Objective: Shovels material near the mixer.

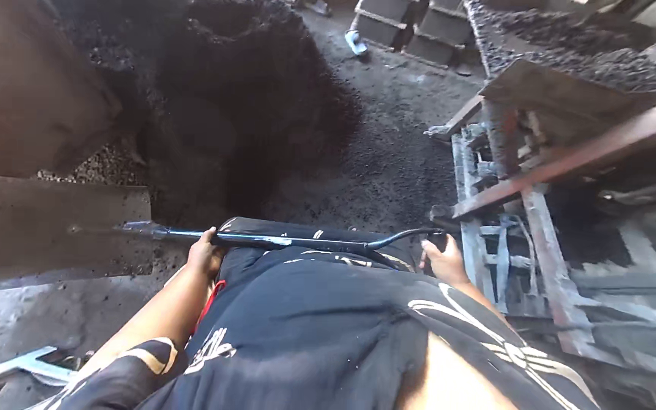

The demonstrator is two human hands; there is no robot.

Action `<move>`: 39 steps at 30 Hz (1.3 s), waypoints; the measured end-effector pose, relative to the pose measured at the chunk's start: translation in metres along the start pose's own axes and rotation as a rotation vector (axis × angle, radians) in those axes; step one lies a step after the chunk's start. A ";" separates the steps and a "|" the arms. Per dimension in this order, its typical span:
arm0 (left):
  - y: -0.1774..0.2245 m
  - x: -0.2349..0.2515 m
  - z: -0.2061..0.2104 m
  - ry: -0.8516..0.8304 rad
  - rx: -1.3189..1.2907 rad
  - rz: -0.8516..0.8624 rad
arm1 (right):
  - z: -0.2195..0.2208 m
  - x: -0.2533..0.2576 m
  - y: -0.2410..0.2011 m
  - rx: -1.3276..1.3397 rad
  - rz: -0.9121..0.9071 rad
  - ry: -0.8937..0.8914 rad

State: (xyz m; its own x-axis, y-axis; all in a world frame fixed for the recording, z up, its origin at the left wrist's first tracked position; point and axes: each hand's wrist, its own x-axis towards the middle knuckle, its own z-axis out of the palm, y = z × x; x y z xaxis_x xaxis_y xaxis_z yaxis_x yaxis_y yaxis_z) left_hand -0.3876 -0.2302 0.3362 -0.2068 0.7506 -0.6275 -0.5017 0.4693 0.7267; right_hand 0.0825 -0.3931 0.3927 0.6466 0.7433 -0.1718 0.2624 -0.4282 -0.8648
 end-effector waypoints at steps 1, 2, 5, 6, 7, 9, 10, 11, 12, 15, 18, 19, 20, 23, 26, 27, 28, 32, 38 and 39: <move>0.000 -0.001 -0.003 0.004 -0.005 0.006 | 0.001 0.002 -0.003 -0.009 0.015 -0.014; 0.000 -0.003 -0.006 0.009 -0.013 0.010 | 0.003 0.006 -0.006 -0.020 0.031 -0.033; -0.002 -0.006 -0.016 0.039 -0.050 0.022 | 0.008 0.016 -0.015 -0.082 0.098 -0.096; -0.002 -0.007 -0.020 0.047 -0.058 0.026 | 0.010 0.019 -0.017 -0.107 0.121 -0.117; -0.002 -0.008 -0.023 0.051 -0.062 0.029 | 0.012 0.022 -0.020 -0.126 0.137 -0.136; -0.003 -0.008 -0.031 0.075 -0.059 0.038 | 0.017 0.026 -0.024 -0.138 0.171 -0.179; -0.003 -0.010 -0.035 0.085 -0.069 0.043 | 0.020 0.028 -0.026 -0.141 0.185 -0.200; -0.004 -0.013 -0.039 0.091 -0.078 0.049 | 0.022 0.029 -0.026 -0.143 0.200 -0.219; -0.005 -0.015 -0.043 0.094 -0.087 0.056 | 0.025 0.031 -0.026 -0.140 0.213 -0.233; -0.005 -0.024 -0.052 0.109 -0.083 0.080 | 0.036 0.036 -0.026 -0.134 0.245 -0.282; -0.006 -0.034 -0.056 0.135 -0.079 0.112 | 0.041 0.047 -0.018 -0.125 0.265 -0.326; -0.007 -0.036 -0.058 0.135 -0.077 0.121 | 0.043 0.051 -0.014 -0.117 0.256 -0.323; -0.008 -0.038 -0.059 0.143 -0.071 0.128 | 0.045 0.055 -0.012 -0.107 0.247 -0.325; -0.008 -0.039 -0.062 0.158 -0.065 0.134 | 0.051 0.062 -0.013 -0.093 0.225 -0.334; -0.009 -0.040 -0.066 0.176 -0.064 0.139 | 0.055 0.062 -0.017 -0.078 0.222 -0.342; -0.009 -0.041 -0.067 0.175 -0.051 0.151 | 0.057 0.062 -0.019 -0.067 0.221 -0.341; -0.010 -0.042 -0.066 0.170 -0.039 0.161 | 0.058 0.062 -0.022 -0.060 0.222 -0.340; -0.008 -0.051 -0.057 0.167 0.008 0.173 | 0.060 0.071 -0.022 -0.063 0.210 -0.365; -0.010 -0.039 -0.056 0.132 -0.053 0.188 | 0.059 0.084 -0.022 -0.078 0.243 -0.419; -0.010 -0.035 -0.057 0.128 -0.052 0.186 | 0.058 0.085 -0.022 -0.078 0.250 -0.427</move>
State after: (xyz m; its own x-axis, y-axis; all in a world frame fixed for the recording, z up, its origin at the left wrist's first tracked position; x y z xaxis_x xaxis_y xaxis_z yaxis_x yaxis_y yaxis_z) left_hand -0.4232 -0.2878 0.3345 -0.4029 0.7555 -0.5166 -0.4870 0.3009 0.8199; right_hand 0.0901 -0.2907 0.3702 0.3499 0.7498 -0.5615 0.2001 -0.6454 -0.7372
